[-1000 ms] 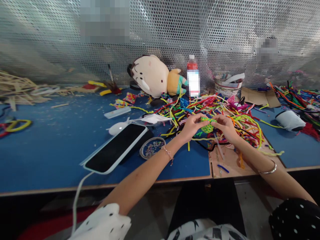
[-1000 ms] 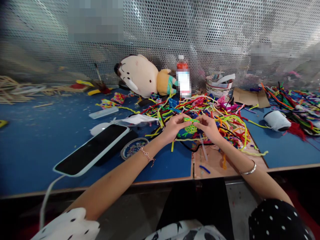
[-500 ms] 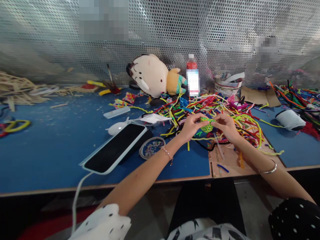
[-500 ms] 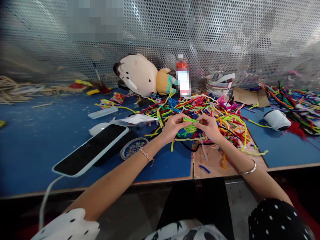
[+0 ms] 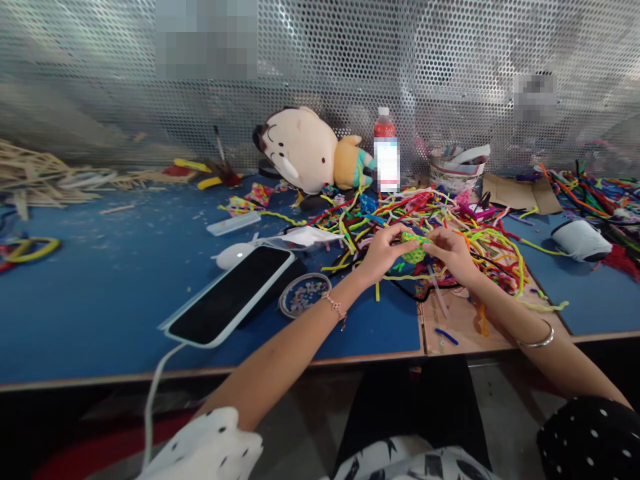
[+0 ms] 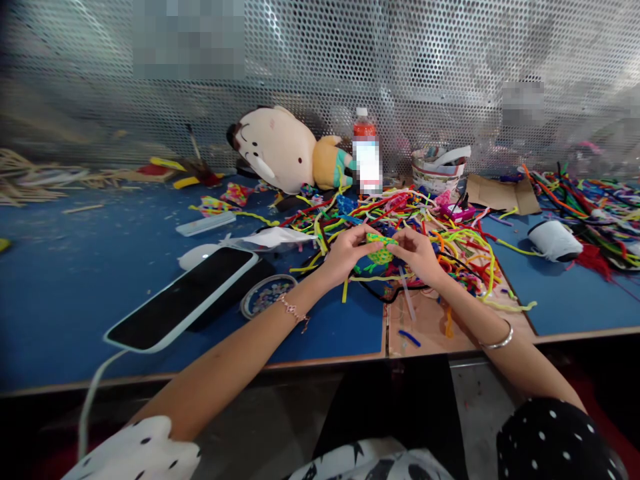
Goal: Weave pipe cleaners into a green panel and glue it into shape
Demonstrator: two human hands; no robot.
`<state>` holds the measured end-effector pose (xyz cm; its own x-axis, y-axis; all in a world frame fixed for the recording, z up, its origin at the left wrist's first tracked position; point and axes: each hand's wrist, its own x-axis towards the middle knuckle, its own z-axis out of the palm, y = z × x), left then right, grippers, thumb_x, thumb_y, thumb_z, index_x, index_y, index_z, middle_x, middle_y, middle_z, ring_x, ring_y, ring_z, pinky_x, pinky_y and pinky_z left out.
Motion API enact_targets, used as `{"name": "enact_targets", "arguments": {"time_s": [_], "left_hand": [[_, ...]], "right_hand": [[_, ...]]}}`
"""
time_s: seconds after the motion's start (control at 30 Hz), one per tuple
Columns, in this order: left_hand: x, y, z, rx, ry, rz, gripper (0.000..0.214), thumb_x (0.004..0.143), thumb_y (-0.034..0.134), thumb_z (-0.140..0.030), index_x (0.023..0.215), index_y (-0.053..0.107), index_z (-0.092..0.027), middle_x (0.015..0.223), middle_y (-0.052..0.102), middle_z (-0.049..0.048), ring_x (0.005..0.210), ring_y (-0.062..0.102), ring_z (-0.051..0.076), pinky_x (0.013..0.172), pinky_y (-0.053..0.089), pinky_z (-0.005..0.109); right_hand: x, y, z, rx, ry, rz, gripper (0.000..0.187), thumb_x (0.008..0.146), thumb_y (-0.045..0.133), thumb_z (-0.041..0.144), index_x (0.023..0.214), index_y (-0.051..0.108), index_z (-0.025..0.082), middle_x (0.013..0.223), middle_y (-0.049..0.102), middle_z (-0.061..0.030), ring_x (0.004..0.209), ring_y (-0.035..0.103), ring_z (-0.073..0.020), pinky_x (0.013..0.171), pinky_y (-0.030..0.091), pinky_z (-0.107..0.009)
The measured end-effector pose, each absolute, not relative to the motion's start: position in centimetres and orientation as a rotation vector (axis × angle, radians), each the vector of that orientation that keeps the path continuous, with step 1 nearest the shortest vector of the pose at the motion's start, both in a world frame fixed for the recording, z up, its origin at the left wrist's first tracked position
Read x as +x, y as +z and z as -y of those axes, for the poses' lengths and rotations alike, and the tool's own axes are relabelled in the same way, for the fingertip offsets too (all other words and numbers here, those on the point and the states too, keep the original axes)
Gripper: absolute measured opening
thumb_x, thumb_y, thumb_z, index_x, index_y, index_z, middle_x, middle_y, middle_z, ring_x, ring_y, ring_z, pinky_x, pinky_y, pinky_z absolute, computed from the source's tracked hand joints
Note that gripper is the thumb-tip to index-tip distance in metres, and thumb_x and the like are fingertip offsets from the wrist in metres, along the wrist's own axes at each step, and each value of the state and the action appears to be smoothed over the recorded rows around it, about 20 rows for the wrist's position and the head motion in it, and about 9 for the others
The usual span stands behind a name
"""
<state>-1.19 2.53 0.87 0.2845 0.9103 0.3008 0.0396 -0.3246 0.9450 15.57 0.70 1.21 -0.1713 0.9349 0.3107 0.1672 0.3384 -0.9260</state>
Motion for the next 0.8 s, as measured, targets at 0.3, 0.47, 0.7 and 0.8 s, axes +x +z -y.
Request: {"name": "enact_targets", "arguments": {"time_s": [0.3, 0.47, 0.7, 0.8], "left_hand": [[-1.3, 1.1, -2.5, 1.644, 1.19, -0.887, 0.032, 0.064, 0.075, -0.047, 0.069, 0.066, -0.017, 0.072, 0.066, 0.0017, 0.069, 0.058, 0.015, 0.067, 0.045, 0.029], [-1.3, 1.0, -2.5, 1.656, 1.188, -0.848, 0.028, 0.063, 0.076, -0.044, 0.067, 0.066, -0.018, 0.075, 0.068, 0.0037, 0.074, 0.061, 0.017, 0.073, 0.048, 0.031], [-1.4, 1.3, -2.3, 1.714, 1.124, -0.871, 0.021, 0.066, 0.074, -0.035, 0.075, 0.064, -0.019, 0.075, 0.063, 0.001, 0.068, 0.055, 0.013, 0.062, 0.045, 0.025], [-1.4, 1.4, -2.3, 1.73, 1.118, -0.873, 0.021, 0.066, 0.073, -0.034, 0.076, 0.065, -0.018, 0.078, 0.064, 0.0018, 0.07, 0.056, 0.013, 0.064, 0.047, 0.025]], "right_hand": [[15.6, 1.3, -0.5, -1.016, 0.897, 1.604, 0.04, 0.064, 0.073, 0.056, 0.065, 0.057, 0.019, 0.051, 0.04, 0.0069, 0.047, 0.033, -0.0068, 0.049, 0.031, -0.025], [15.8, 1.3, -0.4, -1.019, 0.866, 1.624, 0.037, 0.064, 0.074, 0.054, 0.064, 0.061, 0.019, 0.053, 0.049, 0.0039, 0.049, 0.037, -0.0081, 0.05, 0.033, -0.026], [15.9, 0.6, -0.7, -1.046, 0.769, 1.67, 0.031, 0.07, 0.069, 0.049, 0.069, 0.061, 0.02, 0.061, 0.055, 0.0014, 0.056, 0.046, -0.0115, 0.056, 0.038, -0.028], [16.0, 0.4, -0.8, -1.051, 0.758, 1.709, 0.026, 0.072, 0.067, 0.045, 0.076, 0.06, 0.02, 0.065, 0.057, 0.001, 0.06, 0.049, -0.0126, 0.06, 0.04, -0.028]]}}
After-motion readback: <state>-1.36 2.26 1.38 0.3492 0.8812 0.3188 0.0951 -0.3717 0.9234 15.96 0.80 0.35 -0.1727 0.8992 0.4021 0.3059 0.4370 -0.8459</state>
